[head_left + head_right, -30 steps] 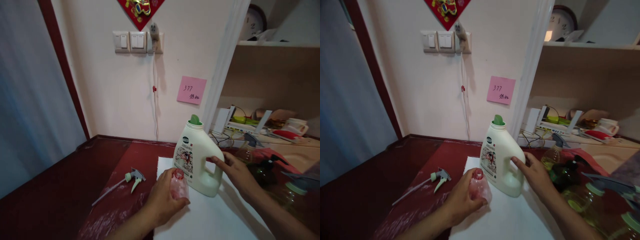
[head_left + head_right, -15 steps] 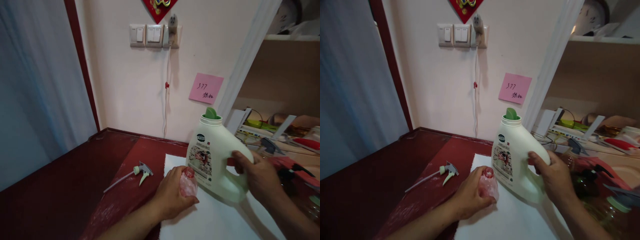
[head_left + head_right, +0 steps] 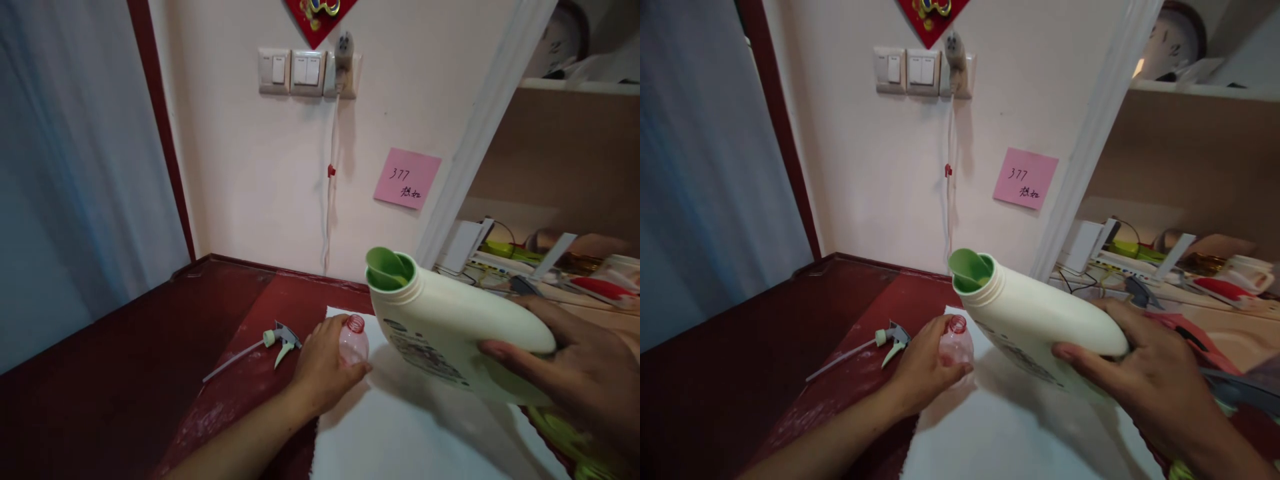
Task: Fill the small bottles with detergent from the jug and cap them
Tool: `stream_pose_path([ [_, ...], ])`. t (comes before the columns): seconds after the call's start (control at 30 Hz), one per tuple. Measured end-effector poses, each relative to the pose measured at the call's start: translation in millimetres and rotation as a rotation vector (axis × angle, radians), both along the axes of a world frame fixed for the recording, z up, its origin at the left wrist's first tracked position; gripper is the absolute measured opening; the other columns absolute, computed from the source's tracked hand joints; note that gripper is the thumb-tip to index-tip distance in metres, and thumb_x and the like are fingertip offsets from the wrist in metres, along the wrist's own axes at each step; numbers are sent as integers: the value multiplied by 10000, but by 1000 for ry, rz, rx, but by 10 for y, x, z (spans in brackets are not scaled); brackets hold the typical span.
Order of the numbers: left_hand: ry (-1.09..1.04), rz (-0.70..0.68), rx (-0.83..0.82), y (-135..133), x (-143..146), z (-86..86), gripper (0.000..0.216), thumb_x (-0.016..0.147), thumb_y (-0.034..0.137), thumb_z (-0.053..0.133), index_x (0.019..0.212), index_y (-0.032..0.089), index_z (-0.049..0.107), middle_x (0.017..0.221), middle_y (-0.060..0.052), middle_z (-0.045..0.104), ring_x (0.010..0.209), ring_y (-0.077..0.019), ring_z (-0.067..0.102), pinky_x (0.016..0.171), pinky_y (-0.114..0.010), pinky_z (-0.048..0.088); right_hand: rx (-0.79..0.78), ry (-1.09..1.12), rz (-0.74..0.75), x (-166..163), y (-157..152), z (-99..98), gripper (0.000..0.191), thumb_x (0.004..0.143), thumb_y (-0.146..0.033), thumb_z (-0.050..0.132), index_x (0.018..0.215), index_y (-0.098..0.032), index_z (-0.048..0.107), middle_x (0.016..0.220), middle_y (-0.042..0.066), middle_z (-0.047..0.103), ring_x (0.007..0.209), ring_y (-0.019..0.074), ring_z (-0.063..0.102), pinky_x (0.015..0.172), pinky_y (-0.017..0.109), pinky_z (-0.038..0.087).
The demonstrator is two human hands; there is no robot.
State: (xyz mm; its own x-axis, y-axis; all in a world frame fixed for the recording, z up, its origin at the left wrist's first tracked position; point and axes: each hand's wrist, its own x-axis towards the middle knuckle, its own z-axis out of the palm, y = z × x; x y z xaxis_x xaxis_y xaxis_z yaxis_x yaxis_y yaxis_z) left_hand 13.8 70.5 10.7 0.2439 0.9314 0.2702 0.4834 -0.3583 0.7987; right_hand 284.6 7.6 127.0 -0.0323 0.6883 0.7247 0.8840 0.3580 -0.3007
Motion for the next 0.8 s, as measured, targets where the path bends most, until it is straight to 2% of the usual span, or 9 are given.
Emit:
stream_pose_path([
  [0.13, 5, 45, 19, 53, -28, -72, 612, 717, 262, 812, 1271, 218, 559, 1291, -103, 641, 1211, -332, 562, 1054, -491, 417, 66, -140, 134, 19, 78, 38, 385, 844, -690, 660, 863, -307, 683, 649, -66, 714, 448, 167, 652, 343, 216, 481],
  [0.37, 10, 36, 18, 66, -37, -150, 622, 730, 279, 794, 1289, 223, 528, 1286, -100, 631, 1207, -320, 565, 1048, -471, 423, 112, -403, 218, 132, 330, 138, 503, 883, -763, 611, 926, -264, 665, 674, -42, 694, 479, 145, 649, 389, 201, 474],
  [0.63, 16, 23, 4, 73, -55, -121, 609, 736, 293, 784, 1283, 225, 523, 1277, -104, 628, 1205, -328, 564, 1035, -468, 427, 174, -698, 199, 247, 455, 353, 531, 957, -762, 485, 946, -246, 609, 634, -46, 626, 444, 145, 609, 370, 221, 426],
  [0.8, 15, 21, 14, 67, -54, -118, 593, 743, 285, 769, 1280, 236, 522, 1274, -94, 630, 1198, -319, 569, 1037, -454, 428, 212, -841, 186, 281, 473, 373, 551, 995, -753, 392, 990, -235, 582, 667, -23, 635, 461, 171, 612, 384, 258, 448],
])
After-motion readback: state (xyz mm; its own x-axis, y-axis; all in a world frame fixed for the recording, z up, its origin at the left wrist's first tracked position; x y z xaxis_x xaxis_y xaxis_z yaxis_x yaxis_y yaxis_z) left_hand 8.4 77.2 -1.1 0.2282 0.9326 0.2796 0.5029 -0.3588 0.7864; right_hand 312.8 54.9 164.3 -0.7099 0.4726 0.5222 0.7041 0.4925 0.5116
